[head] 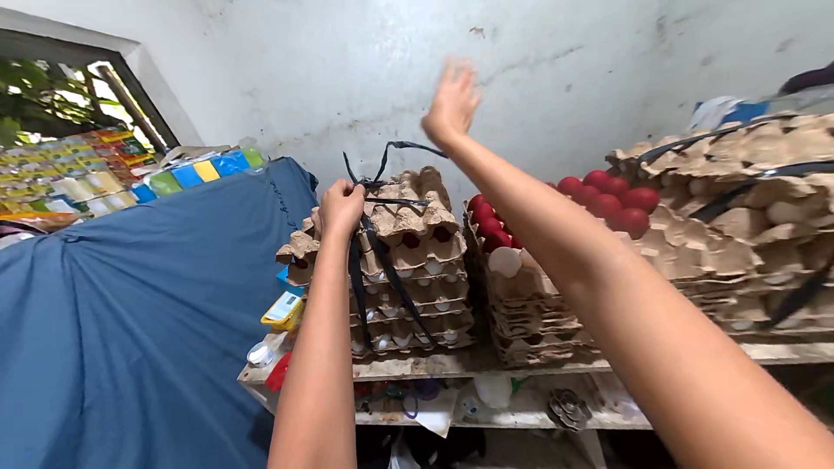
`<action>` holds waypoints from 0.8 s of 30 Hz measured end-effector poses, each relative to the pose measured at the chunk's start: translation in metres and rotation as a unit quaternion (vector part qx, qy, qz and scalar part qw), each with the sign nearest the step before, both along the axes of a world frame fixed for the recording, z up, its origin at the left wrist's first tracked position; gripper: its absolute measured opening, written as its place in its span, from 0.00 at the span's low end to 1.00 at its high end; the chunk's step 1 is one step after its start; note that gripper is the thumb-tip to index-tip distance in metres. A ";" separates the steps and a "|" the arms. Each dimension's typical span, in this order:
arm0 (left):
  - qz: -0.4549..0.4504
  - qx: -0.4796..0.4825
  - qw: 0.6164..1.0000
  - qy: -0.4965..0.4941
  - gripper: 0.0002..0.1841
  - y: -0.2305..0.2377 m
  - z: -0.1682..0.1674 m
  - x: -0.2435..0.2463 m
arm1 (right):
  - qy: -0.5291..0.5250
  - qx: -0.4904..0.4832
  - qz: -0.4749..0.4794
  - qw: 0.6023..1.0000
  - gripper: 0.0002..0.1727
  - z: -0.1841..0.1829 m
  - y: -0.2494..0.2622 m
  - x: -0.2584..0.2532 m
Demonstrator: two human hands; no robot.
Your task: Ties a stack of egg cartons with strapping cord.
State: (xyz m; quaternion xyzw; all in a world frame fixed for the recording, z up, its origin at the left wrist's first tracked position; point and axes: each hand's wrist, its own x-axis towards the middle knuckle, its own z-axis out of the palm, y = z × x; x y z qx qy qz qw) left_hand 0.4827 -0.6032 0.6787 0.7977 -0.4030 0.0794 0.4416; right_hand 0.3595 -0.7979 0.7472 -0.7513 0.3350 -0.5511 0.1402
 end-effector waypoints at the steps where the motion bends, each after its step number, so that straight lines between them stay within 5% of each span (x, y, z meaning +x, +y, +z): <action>1: -0.007 -0.001 1.000 -0.007 0.17 0.000 0.000 0.002 | 0.075 -0.070 0.072 0.992 0.40 -0.005 0.009 0.008; 3: -0.013 -0.010 1.000 -0.010 0.17 0.000 -0.001 0.003 | 0.251 -0.129 0.245 0.928 0.20 -0.011 0.019 0.031; 6: -0.012 -0.019 1.000 -0.013 0.16 0.001 -0.002 0.003 | 0.411 -0.138 0.264 0.862 0.12 -0.016 0.021 0.058; 18: -0.003 -0.043 0.999 -0.006 0.13 0.002 -0.003 0.000 | 0.431 -0.046 0.233 0.870 0.11 -0.019 0.012 0.082; 21: -0.003 -0.034 0.999 -0.006 0.12 0.001 -0.002 0.000 | 0.395 -0.034 0.259 0.881 0.22 -0.018 0.008 0.082; 24: 0.015 -0.036 0.999 0.000 0.15 0.002 -0.001 -0.005 | 0.433 -0.061 0.309 0.845 0.25 -0.018 0.014 0.078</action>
